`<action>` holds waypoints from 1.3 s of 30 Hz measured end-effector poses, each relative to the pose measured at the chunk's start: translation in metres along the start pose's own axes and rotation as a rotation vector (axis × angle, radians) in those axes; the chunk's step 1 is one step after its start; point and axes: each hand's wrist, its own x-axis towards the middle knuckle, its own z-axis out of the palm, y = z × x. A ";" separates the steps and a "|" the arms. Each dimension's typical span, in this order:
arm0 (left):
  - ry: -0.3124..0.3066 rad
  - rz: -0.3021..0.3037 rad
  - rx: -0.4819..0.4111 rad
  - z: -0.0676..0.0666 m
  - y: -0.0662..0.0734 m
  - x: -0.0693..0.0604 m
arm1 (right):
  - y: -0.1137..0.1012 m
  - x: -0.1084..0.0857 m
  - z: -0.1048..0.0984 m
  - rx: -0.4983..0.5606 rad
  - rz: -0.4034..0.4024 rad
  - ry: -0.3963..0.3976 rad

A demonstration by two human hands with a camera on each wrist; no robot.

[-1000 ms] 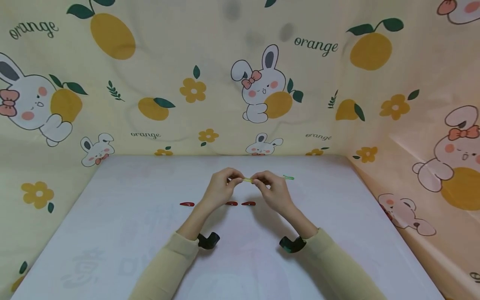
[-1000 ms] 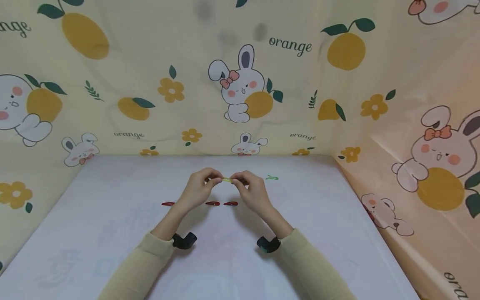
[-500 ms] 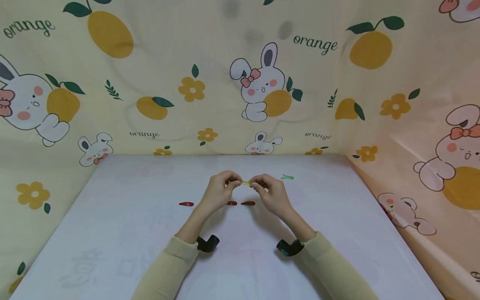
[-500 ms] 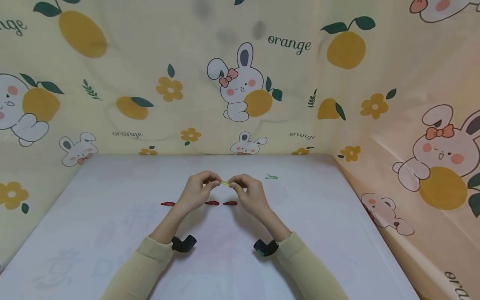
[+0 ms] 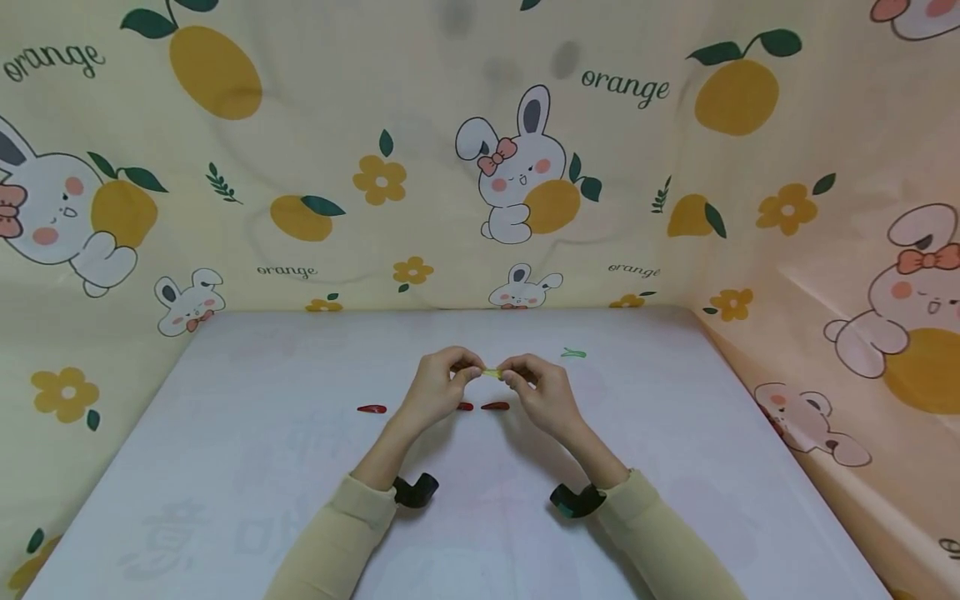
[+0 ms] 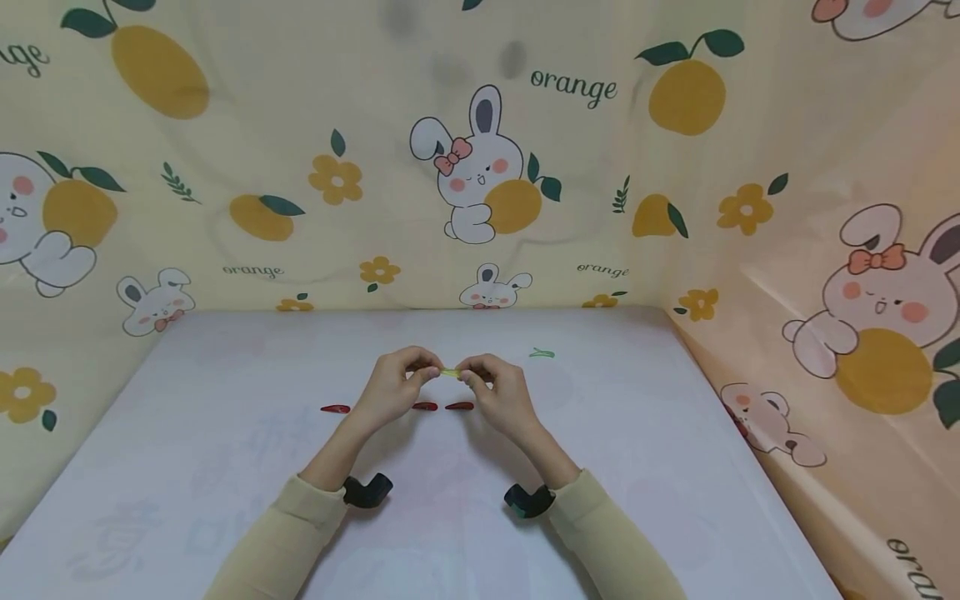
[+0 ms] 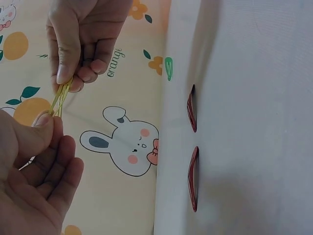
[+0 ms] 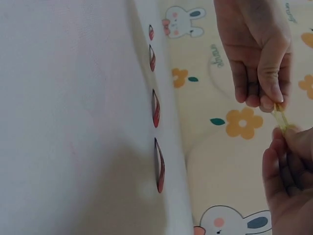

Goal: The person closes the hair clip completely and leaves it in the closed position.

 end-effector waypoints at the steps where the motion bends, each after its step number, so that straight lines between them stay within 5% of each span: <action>1: 0.000 0.001 0.000 0.000 0.000 0.000 | 0.000 0.000 0.000 0.012 0.007 -0.003; 19: 0.001 -0.028 -0.044 -0.004 0.003 -0.002 | -0.001 -0.003 -0.003 0.126 0.096 -0.010; 39: 0.030 0.318 0.033 -0.010 -0.008 0.002 | -0.005 0.001 -0.012 0.260 0.258 -0.064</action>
